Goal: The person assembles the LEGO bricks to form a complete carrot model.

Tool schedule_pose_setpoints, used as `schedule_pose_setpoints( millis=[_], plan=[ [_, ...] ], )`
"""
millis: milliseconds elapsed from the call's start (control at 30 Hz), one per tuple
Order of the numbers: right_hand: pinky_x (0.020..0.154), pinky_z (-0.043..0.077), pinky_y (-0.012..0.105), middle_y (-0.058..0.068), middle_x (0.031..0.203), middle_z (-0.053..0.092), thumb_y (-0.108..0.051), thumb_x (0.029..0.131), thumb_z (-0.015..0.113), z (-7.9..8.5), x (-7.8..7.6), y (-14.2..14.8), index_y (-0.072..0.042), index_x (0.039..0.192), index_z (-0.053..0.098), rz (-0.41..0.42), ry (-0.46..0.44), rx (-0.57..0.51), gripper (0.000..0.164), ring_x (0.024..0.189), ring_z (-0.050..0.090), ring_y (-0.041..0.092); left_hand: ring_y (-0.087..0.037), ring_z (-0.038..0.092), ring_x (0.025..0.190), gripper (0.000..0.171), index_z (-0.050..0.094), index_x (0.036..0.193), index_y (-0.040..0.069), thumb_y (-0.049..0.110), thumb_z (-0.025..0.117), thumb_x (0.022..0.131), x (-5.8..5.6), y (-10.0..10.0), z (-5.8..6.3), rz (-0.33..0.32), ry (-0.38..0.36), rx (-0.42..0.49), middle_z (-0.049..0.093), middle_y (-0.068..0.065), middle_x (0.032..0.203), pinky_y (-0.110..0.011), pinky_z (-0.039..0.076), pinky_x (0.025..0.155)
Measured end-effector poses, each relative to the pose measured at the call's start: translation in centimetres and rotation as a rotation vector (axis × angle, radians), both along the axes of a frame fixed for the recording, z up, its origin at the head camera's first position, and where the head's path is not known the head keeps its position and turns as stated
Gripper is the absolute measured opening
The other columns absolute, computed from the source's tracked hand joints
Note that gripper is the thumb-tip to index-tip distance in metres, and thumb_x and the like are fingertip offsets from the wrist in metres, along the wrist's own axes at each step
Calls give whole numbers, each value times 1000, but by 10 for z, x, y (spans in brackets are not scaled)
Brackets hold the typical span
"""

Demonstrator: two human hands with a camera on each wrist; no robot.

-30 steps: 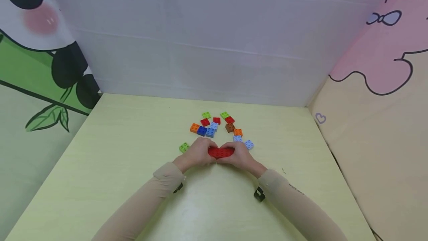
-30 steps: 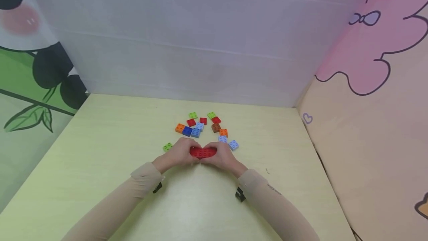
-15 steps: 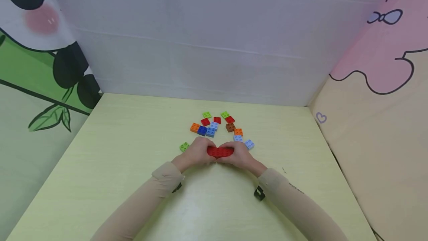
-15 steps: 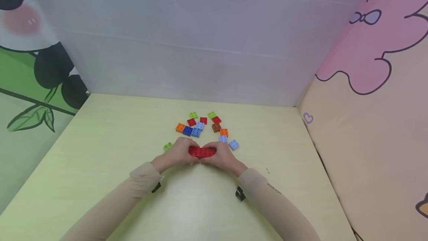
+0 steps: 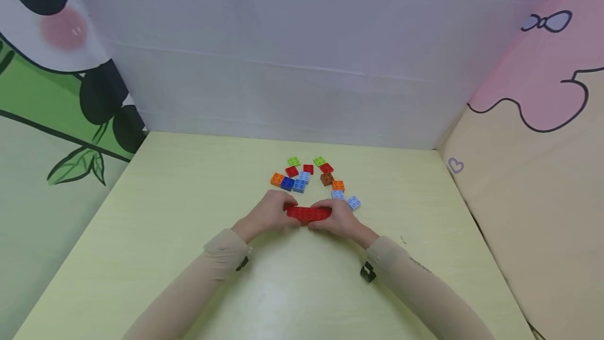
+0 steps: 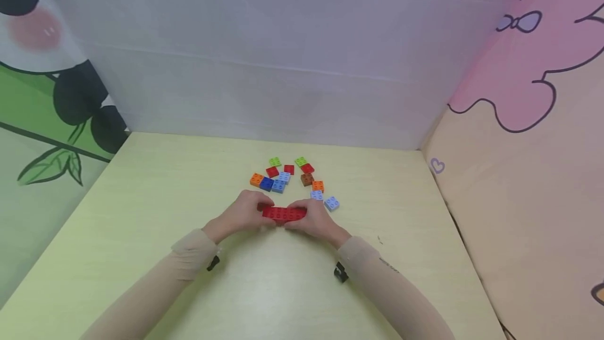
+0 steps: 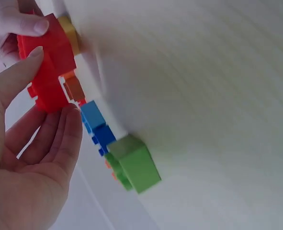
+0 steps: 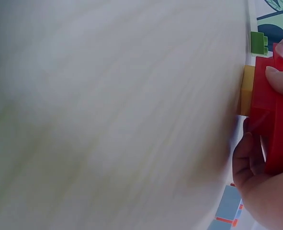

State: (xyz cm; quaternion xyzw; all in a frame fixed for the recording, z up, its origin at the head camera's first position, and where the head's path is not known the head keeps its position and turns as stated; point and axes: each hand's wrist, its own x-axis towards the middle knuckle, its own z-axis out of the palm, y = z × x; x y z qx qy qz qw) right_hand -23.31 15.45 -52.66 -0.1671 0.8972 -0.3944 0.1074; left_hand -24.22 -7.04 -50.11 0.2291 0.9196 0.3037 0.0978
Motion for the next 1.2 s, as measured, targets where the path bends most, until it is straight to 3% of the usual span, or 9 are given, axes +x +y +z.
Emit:
schedule_pose_setpoints(
  millis=[200,333,533,667,833,1033,1200],
  plan=[
    [74,48,33,-8,103,63,-41,73,82,1,0,1,-22,110,71,0,-17,10,43,96,52,16,-18,58,88,49,71,111,6,32,85,72,4,-21,10,21,22,17,67,-1,99,-31,48,76],
    [75,47,33,-7,104,62,-39,74,82,3,0,1,-22,112,70,-10,-24,33,43,98,51,16,-22,59,93,53,68,114,5,31,85,71,5,-34,14,79,34,37,66,-7,106,-35,49,81],
    [76,46,33,-6,105,62,-37,74,83,4,1,1,-20,112,70,-13,-25,38,44,98,51,17,-28,55,103,66,61,125,3,31,86,70,-2,-50,9,199,34,-32,59,-13,117,-41,48,86],
    [75,46,33,-6,104,62,-37,74,83,2,0,0,-21,113,70,-12,-26,38,44,98,51,17,-30,52,107,75,59,126,0,35,88,66,-6,-55,3,232,3,-97,57,-15,119,-43,46,90],
    [75,46,34,-7,103,62,-39,73,83,0,-1,1,-21,112,70,-12,-33,28,45,97,51,17,-27,53,101,83,59,126,-2,39,90,60,-9,-59,-8,241,-47,-103,59,-14,116,-42,45,90],
    [75,46,33,-7,103,62,-40,73,83,1,-2,0,-22,112,70,-16,-40,37,45,97,51,17,-24,52,92,79,63,121,-1,41,90,60,-11,-62,-17,266,-78,-74,61,-10,110,-40,45,87],
    [75,46,33,-7,103,62,-39,73,83,1,-1,0,-22,112,70,-21,-51,34,45,97,51,17,-24,54,93,58,68,113,-1,31,86,69,-12,-59,-18,226,-28,-83,64,-11,108,-42,45,88]
  ],
)
